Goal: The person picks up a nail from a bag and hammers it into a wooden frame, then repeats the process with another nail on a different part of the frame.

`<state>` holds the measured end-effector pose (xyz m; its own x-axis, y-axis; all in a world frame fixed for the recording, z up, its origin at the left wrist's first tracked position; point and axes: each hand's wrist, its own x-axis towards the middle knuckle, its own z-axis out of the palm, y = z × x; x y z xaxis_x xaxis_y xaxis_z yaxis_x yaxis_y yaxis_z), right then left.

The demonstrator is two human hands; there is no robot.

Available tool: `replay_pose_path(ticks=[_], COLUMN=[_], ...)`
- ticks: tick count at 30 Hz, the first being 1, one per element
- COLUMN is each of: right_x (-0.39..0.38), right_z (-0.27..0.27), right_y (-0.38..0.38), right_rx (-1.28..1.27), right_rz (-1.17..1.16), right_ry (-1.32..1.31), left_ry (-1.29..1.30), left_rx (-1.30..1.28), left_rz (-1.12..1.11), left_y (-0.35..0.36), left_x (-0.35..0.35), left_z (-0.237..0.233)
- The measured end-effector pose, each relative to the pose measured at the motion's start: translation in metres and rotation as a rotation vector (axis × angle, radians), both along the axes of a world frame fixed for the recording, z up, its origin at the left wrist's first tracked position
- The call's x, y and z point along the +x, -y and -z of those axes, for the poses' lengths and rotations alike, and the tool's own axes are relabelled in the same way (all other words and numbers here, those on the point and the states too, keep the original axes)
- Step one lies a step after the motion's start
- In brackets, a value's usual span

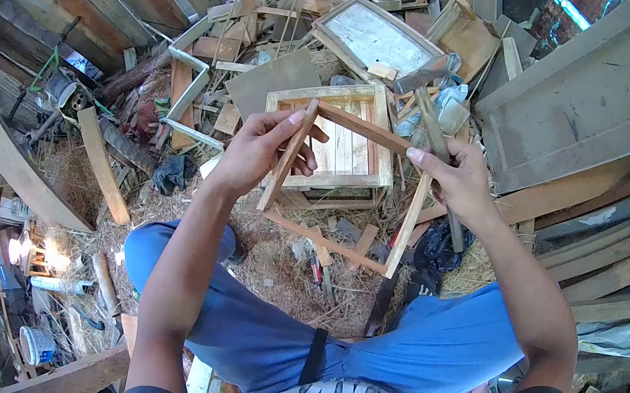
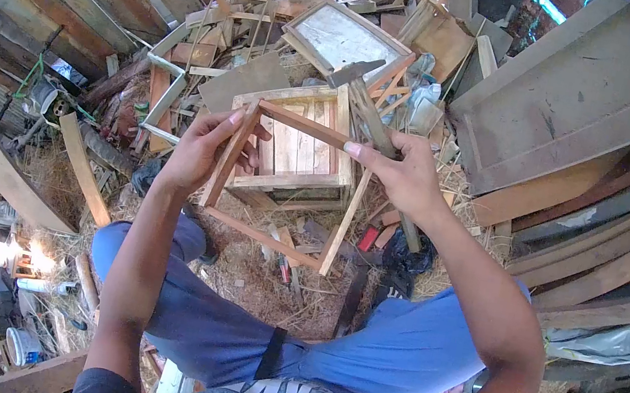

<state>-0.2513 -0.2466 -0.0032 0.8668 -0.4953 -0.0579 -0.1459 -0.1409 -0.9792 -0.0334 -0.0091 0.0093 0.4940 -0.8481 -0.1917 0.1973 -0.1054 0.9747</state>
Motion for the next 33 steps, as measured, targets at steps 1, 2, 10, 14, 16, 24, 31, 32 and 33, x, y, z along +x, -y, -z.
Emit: replay_pose_path(ticks=[1, 2, 10, 14, 16, 24, 31, 32, 33], right_x=[0.000, -0.002, 0.000, 0.003, 0.005, 0.009, 0.013, 0.014, 0.014], right_z=[-0.002, -0.006, -0.009, -0.001, 0.002, 0.021, 0.025, 0.023, 0.022], right_y=[-0.001, -0.002, 0.002, 0.000, 0.001, 0.007, 0.000, 0.000, -0.001], right_rx=[0.000, 0.050, 0.105, 0.076, 0.069, 0.113, 0.269, 0.262, 0.214], right_rz=[-0.001, 0.018, 0.070, 0.101, 0.109, 0.083, 0.190, 0.180, 0.195], right_ry=[0.000, -0.019, -0.078, -0.068, -0.069, -0.165, -0.109, -0.110, -0.097], left_ry=[0.013, 0.025, 0.000, -0.020, -0.043, -0.082, -0.387, -0.418, -0.419], left_rx=[0.010, 0.020, -0.086, -0.095, -0.098, -0.076, -0.242, -0.260, -0.269], left_rz=[0.018, 0.036, -0.013, -0.010, 0.001, -0.042, -0.105, -0.147, -0.156], left_y=[0.000, -0.001, 0.002, 0.000, -0.002, 0.002, 0.004, 0.005, 0.007], left_x=[0.002, 0.002, -0.006, -0.004, -0.007, -0.010, -0.009, -0.007, -0.004], left_z=[0.000, -0.001, -0.005, -0.007, -0.012, -0.008, 0.009, 0.012, 0.017])
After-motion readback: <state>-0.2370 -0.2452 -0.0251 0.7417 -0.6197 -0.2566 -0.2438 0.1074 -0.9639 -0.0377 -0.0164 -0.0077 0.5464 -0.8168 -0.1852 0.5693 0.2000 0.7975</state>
